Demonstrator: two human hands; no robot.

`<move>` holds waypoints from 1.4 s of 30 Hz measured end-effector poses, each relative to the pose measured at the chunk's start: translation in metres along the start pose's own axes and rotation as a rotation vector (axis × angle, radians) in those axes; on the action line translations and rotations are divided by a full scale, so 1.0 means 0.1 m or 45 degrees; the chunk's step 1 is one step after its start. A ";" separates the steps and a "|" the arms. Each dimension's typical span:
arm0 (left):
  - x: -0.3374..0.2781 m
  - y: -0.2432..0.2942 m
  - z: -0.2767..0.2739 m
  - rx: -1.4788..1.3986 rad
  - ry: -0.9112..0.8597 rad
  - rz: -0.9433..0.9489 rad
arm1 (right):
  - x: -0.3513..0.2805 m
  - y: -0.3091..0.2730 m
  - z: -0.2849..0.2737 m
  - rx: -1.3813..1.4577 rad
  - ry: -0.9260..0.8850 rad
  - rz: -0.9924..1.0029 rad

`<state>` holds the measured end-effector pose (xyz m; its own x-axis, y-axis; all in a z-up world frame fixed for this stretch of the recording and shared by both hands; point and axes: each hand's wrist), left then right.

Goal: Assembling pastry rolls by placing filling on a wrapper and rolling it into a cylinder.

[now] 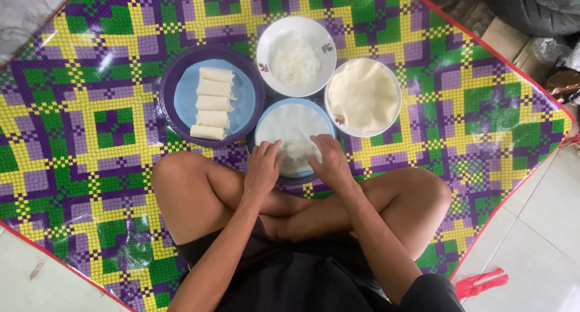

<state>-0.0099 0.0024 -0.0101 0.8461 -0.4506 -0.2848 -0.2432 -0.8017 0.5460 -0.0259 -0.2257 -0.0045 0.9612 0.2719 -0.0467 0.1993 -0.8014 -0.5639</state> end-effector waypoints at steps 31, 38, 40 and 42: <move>-0.04 0.02 0.12 -0.028 0.313 0.296 | 0.05 -0.25 0.05 0.011 0.248 -0.072; -0.02 0.02 0.09 -0.084 0.338 0.238 | -0.01 -0.08 0.15 0.165 0.230 0.052; -0.03 0.04 0.09 -0.107 0.352 0.214 | -0.01 -0.07 0.11 0.202 0.189 0.038; -0.03 0.04 0.10 -0.104 0.344 0.171 | 0.02 -0.14 0.00 0.226 0.186 0.108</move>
<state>-0.0183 -0.0028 -0.0149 0.9070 -0.4210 0.0076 -0.3316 -0.7031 0.6290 -0.0267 -0.2134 0.0033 0.9930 0.1173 0.0127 0.0926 -0.7084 -0.6997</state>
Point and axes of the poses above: each hand's wrist, its own x-axis towards the middle knuckle, its own z-axis out of the palm, y = z × x, and after that the axes turned 11 degrees about -y, right-handed
